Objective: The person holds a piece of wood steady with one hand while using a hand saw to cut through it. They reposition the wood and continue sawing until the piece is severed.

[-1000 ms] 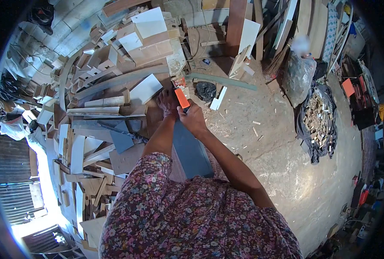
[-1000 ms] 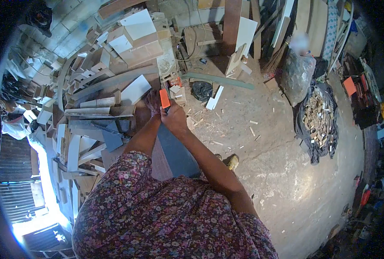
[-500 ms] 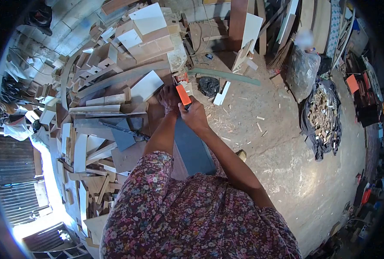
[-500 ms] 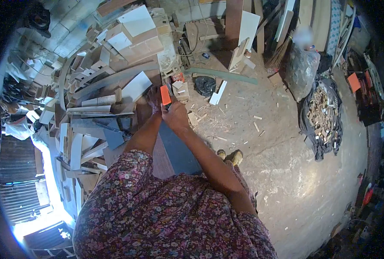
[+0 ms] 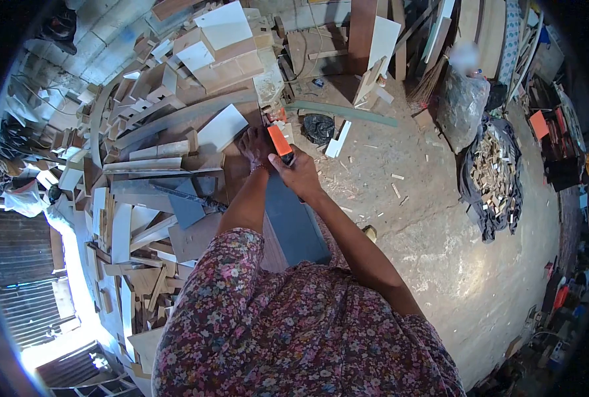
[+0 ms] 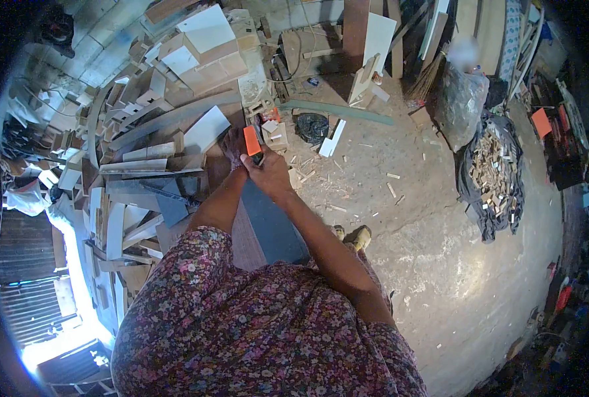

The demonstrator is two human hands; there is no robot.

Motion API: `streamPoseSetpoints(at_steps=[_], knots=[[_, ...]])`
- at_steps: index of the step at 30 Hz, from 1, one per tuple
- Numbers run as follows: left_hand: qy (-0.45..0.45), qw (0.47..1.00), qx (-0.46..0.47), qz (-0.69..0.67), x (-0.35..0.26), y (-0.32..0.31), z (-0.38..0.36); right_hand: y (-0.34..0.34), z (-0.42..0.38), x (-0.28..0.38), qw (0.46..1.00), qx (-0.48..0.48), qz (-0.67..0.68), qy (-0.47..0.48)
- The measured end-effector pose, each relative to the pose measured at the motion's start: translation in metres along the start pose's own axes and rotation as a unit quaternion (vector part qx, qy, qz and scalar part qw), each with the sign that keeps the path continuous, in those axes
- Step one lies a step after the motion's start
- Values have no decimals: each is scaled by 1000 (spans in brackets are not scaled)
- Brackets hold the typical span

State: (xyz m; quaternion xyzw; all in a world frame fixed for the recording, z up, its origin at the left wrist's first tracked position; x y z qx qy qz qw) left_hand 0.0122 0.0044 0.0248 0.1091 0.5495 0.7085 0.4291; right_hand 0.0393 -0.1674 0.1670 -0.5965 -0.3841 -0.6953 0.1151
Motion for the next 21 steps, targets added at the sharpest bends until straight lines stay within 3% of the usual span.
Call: streamPoseSetpoints(at_steps=[3, 9, 10, 11, 12, 13, 14, 15, 16, 17, 19, 21], knots=[[-7, 1000, -3, 1, -1, 0, -1, -17, 9, -22, 997, -32, -65, 42], [-5, 1000, -7, 7, -11, -4, -3, 1, 7, -2, 996, -42, -35, 69], [0, 1000, -12, 7, -8, -3, -1, 3, 14, -15, 997, -1, -26, 75], [7, 1000, -19, 7, -18, 13, 6, 9, 16, -21, 998, 57, 32, -13], [39, 990, 135, -10, -39, 32, 14, 13, 15, -25, 984, 121, 86, -101], [81, 957, 278, -27, -49, 43, 15, 14, 12, -26, 985, 84, 143, -37], [121, 960, 252, -14, -38, 31, 10, 10, 17, -18, 982, 128, 135, 30], [88, 989, 120, 10, -23, 15, 7, 9, 13, -17, 988, 73, 134, 1], [43, 998, -7, 35, -9, -1, 3, 8, 15, -23, 979, 161, 94, -79], [-24, 991, -122, 49, -11, 7, 1, 9, 13, -12, 980, 152, 82, -99], [5, 996, -84, -11, -30, 31, -3, 0, 16, -27, 998, 44, 41, 21], [25, 997, -43, -66, -35, 40, -3, -6, 13, -15, 996, 8, -71, 53]])
Point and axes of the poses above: each hand's wrist, its own z-axis towards the middle knuckle, its own y-axis out of the back of the hand, x = y × z, the point moved 3 cm from there along z, towards the middle knuckle, and after that the axes turned 9 degrees about -z, right-handed, at the moved point
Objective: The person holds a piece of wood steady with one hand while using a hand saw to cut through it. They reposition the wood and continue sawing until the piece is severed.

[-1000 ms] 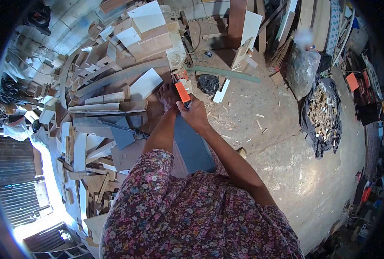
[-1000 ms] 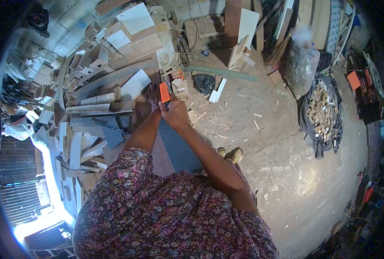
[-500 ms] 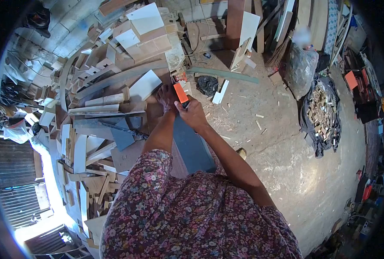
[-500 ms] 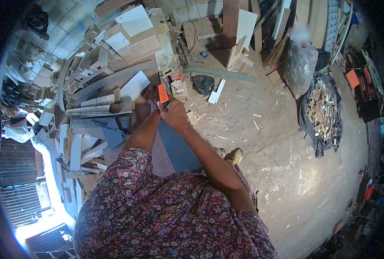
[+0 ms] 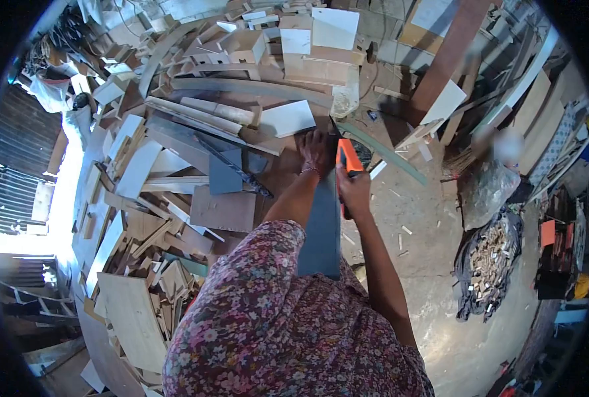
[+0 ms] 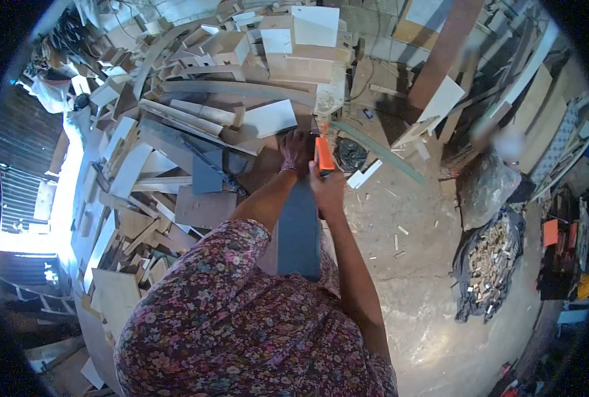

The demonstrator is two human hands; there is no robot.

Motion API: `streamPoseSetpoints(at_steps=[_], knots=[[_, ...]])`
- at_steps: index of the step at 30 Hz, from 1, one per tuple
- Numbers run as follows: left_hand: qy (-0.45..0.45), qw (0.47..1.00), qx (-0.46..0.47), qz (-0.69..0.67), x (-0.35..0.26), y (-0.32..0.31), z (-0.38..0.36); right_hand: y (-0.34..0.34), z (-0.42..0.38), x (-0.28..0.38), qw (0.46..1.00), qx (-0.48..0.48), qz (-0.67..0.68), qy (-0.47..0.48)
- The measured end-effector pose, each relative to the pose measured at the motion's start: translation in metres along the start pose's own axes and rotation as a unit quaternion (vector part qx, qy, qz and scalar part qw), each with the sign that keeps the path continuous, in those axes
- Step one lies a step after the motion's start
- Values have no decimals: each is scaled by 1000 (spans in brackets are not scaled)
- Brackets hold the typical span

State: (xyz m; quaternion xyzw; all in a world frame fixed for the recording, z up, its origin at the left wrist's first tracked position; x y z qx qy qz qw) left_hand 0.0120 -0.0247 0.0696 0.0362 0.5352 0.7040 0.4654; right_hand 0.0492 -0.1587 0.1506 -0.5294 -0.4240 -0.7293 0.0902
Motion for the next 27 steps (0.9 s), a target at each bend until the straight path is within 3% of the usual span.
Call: streamPoseSetpoints(at_steps=[2, 3, 6, 8, 12, 14, 16, 17, 20, 27], knots=[[21, 1000, 15, 16, 17, -23, 3, -7, -3, 16, 997, -42, -10, 71], [3, 999, -34, 7, 22, -31, 1, -6, -3, 20, 996, -43, -13, 71], [20, 999, -14, -26, 16, -20, 2, -5, 4, 16, 1000, -1, -23, 7], [28, 999, -8, -23, 16, -22, 5, -8, 9, 5, 992, 45, -53, -104], [23, 1000, 9, -17, 14, -16, 3, 26, -17, 38, 992, 80, -33, -95], [32, 999, 11, -28, 8, -8, 6, 51, -45, 53, 999, 39, 38, -1], [19, 1000, 10, -23, 8, -7, 3, 54, -71, 47, 997, 33, 60, -39], [-3, 998, -38, -42, 7, -5, 2, 53, -77, 45, 993, 31, 86, -74], [25, 999, 20, 7, 11, -10, 7, 55, -83, 58, 994, 8, 88, -62], [34, 999, -15, -8, 19, -21, 13, 49, -78, 44, 999, -25, -13, -22]])
Point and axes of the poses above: each hand's wrist, its own z-axis towards the middle knuckle, its own y-axis out of the back of the hand, x = y × z, the point moved 3 cm from there along z, towards the middle knuckle, and after that the axes turned 9 degrees about -z, right-handed, at the moved point
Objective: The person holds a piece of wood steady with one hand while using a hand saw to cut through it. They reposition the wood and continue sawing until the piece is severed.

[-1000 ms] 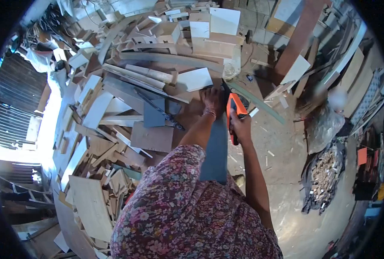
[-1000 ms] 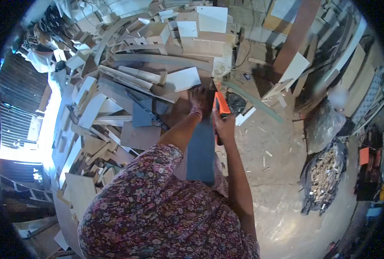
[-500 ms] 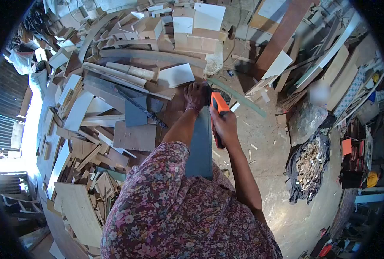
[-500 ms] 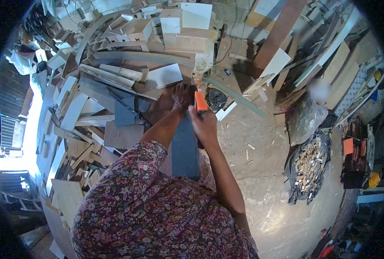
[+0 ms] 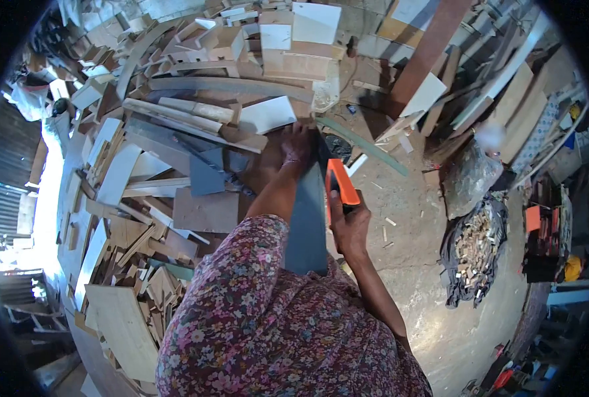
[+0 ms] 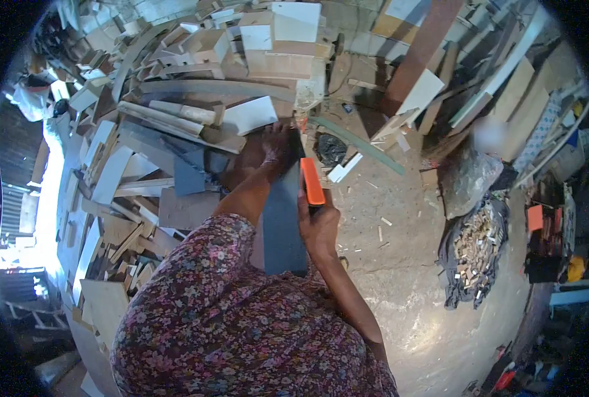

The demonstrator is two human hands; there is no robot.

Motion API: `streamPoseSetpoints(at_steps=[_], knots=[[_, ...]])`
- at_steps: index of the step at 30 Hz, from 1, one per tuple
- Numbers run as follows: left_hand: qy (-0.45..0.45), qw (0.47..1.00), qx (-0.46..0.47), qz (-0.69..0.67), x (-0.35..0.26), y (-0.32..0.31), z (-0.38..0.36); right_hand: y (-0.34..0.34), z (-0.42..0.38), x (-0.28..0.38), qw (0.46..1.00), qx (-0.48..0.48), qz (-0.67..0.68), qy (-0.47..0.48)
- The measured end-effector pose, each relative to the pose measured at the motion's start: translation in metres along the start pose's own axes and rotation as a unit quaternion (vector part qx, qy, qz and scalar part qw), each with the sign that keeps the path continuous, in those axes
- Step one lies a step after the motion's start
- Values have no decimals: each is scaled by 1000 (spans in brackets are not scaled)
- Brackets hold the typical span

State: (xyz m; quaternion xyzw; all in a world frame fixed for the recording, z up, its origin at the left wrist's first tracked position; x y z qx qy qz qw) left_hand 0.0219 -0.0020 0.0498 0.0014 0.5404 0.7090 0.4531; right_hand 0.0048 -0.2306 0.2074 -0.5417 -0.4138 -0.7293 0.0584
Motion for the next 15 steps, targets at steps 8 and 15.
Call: streamPoseSetpoints(at_steps=[8, 15], knots=[[-23, 1000, 12, -11, -3, 0, 1, 6, -5, 11, 1000, -11, 3, -19], [-71, 997, 31, -21, -7, 11, -4, -18, 25, -5, 998, -42, -35, 15]])
Point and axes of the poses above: each hand's wrist, its own z-axis towards the middle knuckle, its own y-axis out of the back of the hand, x = y × z, the point moved 3 cm from there along z, towards the middle knuckle, and after that the axes turned 9 degrees about -z, right-handed, at the moved point
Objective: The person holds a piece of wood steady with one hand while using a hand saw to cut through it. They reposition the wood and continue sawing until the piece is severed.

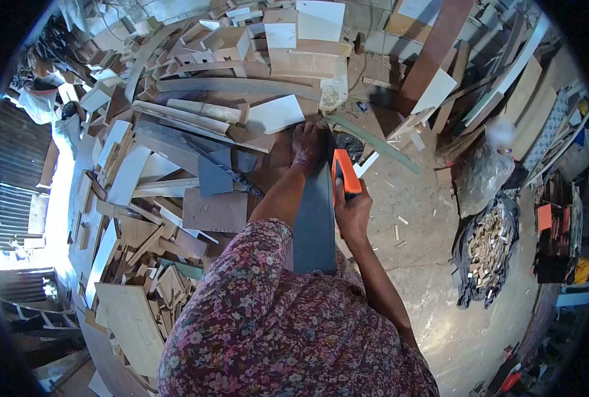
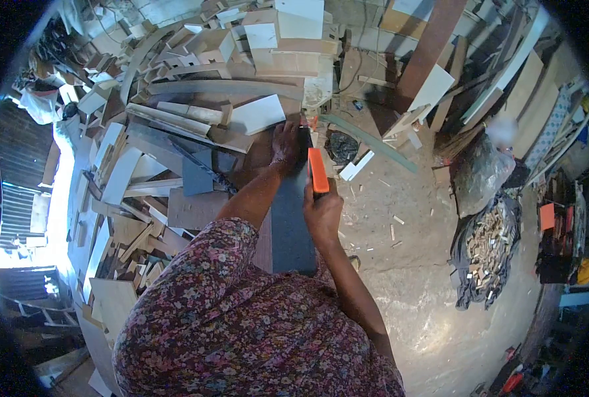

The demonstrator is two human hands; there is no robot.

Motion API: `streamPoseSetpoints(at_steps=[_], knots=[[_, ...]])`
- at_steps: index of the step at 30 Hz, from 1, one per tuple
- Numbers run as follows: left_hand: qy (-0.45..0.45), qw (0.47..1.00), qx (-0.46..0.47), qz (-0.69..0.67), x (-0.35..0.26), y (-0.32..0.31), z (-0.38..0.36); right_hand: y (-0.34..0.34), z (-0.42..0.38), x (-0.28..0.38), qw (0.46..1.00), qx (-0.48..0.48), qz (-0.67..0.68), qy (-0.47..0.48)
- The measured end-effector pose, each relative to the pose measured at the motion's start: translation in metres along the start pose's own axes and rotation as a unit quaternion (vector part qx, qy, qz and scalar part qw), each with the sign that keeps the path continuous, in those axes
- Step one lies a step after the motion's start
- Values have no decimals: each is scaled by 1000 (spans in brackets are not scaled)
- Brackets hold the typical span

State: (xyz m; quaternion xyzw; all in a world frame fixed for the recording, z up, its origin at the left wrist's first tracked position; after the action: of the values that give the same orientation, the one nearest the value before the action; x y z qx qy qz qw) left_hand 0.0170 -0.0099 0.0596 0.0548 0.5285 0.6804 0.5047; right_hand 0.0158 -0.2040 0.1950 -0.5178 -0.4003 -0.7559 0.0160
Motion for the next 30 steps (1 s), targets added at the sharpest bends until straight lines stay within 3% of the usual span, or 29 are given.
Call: streamPoseSetpoints(at_steps=[1, 3, 7, 10, 11, 14, 16, 20, 21, 22, 24, 25, 30], knots=[[26, 998, 48, 33, 1, -2, 3, -10, 14, -8, 1000, -1, -21, 12], [27, 998, 50, 30, -2, 1, 2, -22, 34, -19, 999, -12, -44, 22], [67, 994, 74, 33, -6, 1, 7, -28, 46, -36, 999, -28, 39, 24], [8, 994, 69, 79, 3, -11, 7, -26, 46, -27, 998, -16, 66, -9], [45, 996, 60, 45, -6, 0, 4, -23, 44, -20, 998, -16, 57, -3], [13, 996, 69, 62, 2, -10, 4, -19, 37, -13, 999, -4, 48, 5], [22, 997, 44, 62, 5, -15, 4, -20, 28, -8, 998, 15, -55, -8], [41, 997, 53, 35, -14, 10, 9, 15, -9, 6, 999, -2, 31, 20], [-27, 994, 80, 70, -6, -5, 11, 18, -6, -3, 998, 12, 63, -23], [-35, 994, 78, 70, -6, -9, 12, 20, -5, -6, 998, 5, 65, -21], [24, 1000, 0, 16, 1, -11, 4, 17, -10, -11, 997, 17, 72, -30], [20, 1000, 6, 17, 1, -12, 3, 18, -14, -3, 997, -10, 79, 9], [20, 999, 25, 39, 11, -25, 4, 38, -28, 11, 999, 17, 29, -24]])
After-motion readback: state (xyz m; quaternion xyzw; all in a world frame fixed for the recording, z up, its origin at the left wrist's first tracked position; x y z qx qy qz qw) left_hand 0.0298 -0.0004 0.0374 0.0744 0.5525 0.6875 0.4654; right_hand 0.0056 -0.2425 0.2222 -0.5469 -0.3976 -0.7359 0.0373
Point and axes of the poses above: each hand's wrist, its own z-axis towards the middle knuckle, its own y-axis out of the back of the hand, x = y × z, the point moved 3 cm from there along z, towards the middle knuckle, and after that the axes turned 9 degrees about -z, right-handed, at the moved point
